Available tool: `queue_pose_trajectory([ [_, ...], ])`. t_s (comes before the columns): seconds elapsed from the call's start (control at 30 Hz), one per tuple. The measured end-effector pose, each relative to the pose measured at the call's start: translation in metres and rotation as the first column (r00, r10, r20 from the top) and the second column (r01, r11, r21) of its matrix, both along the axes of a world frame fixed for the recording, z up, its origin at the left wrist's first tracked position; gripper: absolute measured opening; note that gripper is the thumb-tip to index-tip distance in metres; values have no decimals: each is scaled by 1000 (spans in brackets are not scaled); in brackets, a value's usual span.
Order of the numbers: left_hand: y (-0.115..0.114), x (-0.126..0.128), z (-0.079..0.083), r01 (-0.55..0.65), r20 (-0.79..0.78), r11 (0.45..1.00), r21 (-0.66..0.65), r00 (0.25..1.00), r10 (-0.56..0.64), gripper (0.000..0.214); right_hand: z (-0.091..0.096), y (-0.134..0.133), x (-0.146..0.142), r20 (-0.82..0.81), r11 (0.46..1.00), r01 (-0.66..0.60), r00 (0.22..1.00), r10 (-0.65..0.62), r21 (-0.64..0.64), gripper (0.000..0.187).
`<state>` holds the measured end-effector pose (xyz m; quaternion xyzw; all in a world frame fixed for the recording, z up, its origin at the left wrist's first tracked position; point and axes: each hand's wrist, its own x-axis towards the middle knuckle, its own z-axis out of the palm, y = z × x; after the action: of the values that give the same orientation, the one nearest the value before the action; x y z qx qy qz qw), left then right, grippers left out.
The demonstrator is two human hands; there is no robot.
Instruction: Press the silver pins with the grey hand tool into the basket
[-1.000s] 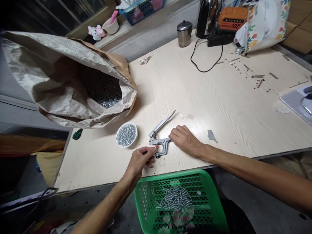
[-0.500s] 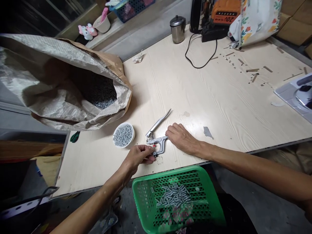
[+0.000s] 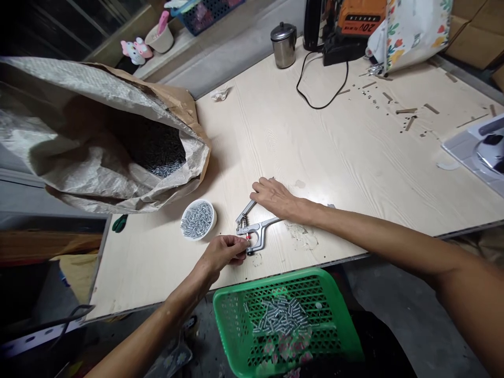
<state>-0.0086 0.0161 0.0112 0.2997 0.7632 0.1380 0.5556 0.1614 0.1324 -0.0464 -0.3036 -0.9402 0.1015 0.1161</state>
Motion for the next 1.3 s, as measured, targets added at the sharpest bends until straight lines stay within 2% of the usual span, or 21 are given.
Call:
queue_pose_trajectory([
  [0.1,4,1,2,31,2,999,-11,1000,-31,27,6,-1,4,-9,999,-1,1000,0,-43,16],
  [0.13,5,1,3,39,-2,999,-16,999,-39,27,9,-2,7,-12,999,-11,1000,11,-50,21],
  [0.27,6,2,2,45,-10,999,-26,999,-45,28,21,-3,26,-28,993,-100,995,98,-68,68],
  [0.37,6,3,2,33,-3,999,-26,999,-33,28,24,-1,35,-10,986,-147,989,146,-84,79],
  [0.53,4,3,0,29,-9,999,-14,1000,-29,26,26,-3,34,39,991,-123,991,125,-59,70],
  [0.7,3,2,-1,31,-39,999,-24,999,-31,22,33,-8,32,96,991,-129,986,133,-47,47],
  [0.73,2,2,-1,57,-57,998,-30,997,-59,22,34,-9,32,97,991,-128,987,132,-45,44],
  [0.8,-2,3,2,187,-175,982,-4,967,-185,25,33,-12,32,90,992,-118,988,122,-54,39],
  [0.87,-7,6,4,386,-430,916,111,849,-305,25,32,-14,31,92,991,-104,989,112,-84,38],
  [0.9,-8,8,5,499,-563,847,182,759,-327,23,31,-16,31,101,990,-96,989,106,-99,38],
  [0.97,-7,14,2,696,-735,658,288,601,-314,32,32,-19,30,124,990,-77,988,92,-119,38],
  [1.03,1,20,-4,822,-785,477,312,506,-358,53,33,-22,30,130,990,-69,988,85,-126,39],
  [1.07,7,23,-7,860,-789,413,301,468,-398,59,34,-24,30,119,989,-70,989,86,-127,39],
  [1.13,21,26,-12,903,-787,347,255,402,-468,61,36,-27,32,89,990,-75,992,87,-123,41],
  [1.23,36,29,-13,937,-787,309,162,311,-533,58,39,-29,34,120,993,-48,991,60,-105,44],
  [1.3,41,30,-10,949,-794,291,123,270,-545,48,39,-29,34,179,994,-20,983,38,-103,40],
])
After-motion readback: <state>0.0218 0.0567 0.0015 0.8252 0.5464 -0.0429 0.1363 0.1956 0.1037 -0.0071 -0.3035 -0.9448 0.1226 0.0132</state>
